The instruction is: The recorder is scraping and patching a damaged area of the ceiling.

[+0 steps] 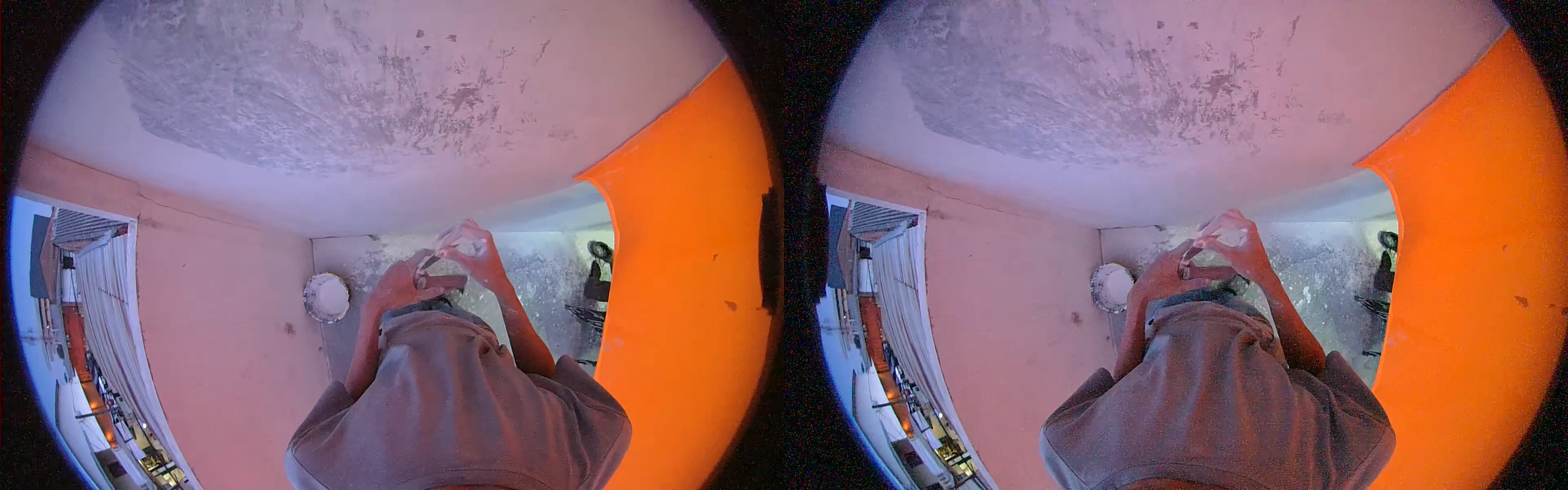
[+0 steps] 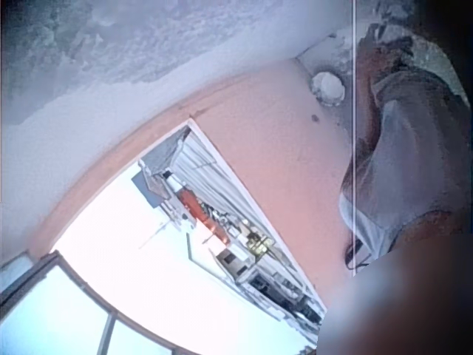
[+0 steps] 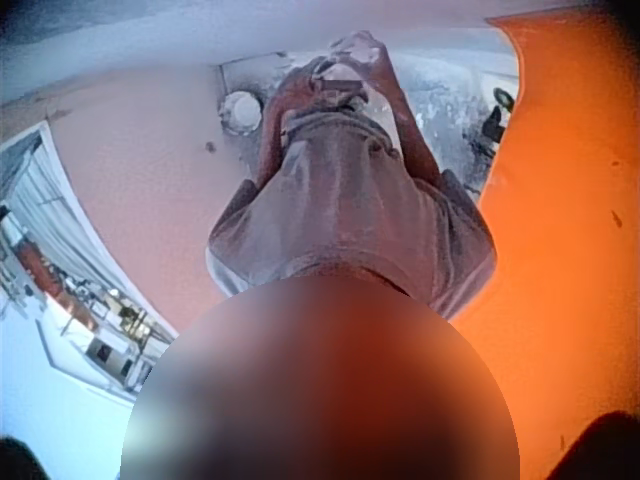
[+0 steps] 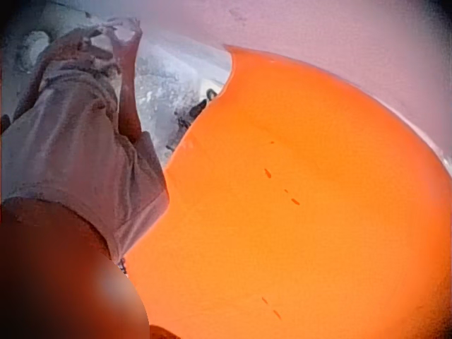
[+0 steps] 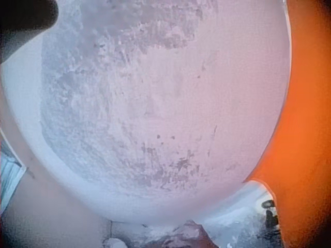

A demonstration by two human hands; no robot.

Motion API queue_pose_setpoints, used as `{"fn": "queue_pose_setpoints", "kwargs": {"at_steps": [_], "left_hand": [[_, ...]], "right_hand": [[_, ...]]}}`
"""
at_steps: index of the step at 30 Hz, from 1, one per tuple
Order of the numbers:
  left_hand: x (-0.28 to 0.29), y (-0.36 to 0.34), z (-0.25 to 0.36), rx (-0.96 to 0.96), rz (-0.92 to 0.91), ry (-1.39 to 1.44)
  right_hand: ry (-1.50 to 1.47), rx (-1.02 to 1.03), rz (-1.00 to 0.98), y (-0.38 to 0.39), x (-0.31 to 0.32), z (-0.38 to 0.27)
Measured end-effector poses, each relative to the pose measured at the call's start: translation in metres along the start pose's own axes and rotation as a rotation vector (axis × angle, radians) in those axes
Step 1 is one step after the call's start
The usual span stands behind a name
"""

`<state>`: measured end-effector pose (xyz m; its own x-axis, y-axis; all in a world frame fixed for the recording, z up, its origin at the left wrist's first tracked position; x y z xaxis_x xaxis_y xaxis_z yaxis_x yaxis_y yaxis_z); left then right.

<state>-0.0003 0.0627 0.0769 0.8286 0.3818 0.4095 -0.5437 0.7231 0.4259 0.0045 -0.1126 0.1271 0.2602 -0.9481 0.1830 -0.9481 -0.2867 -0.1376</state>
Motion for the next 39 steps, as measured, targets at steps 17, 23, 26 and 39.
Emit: {"fn": "queue_pose_setpoints", "kwargs": {"at_steps": [17, 23, 26, 39], "left_hand": [[0.054, 0.013, -0.027, -0.138, 0.134, 0.076], [0.096, 0.029, -0.048, -0.15, 0.272, 0.184], [0.103, 0.034, -0.057, -0.113, 0.302, 0.306], [0.103, 0.026, -0.084, -0.089, 0.438, 0.582]], "right_hand": [[-1.343, -0.393, 0.511, 0.023, -0.022, 0.128], [-1.377, -0.322, 0.188, 0.026, -0.069, 0.14], [-1.261, -0.378, 0.406, 0.013, -0.088, 0.104], [-0.317, -0.415, 0.245, -0.067, -0.039, 0.088]]}}
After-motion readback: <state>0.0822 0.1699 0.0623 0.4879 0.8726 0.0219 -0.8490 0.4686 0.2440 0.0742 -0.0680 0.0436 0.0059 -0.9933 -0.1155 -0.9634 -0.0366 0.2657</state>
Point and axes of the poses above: each hand's wrist, its own y-axis away from the middle knuckle, its own x-axis out of the back of the hand, z = x × y, the point moved 6 cm from there along -y, towards the middle knuckle, and after that the axes turned 13 degrees about -z, right-handed, at the moved point
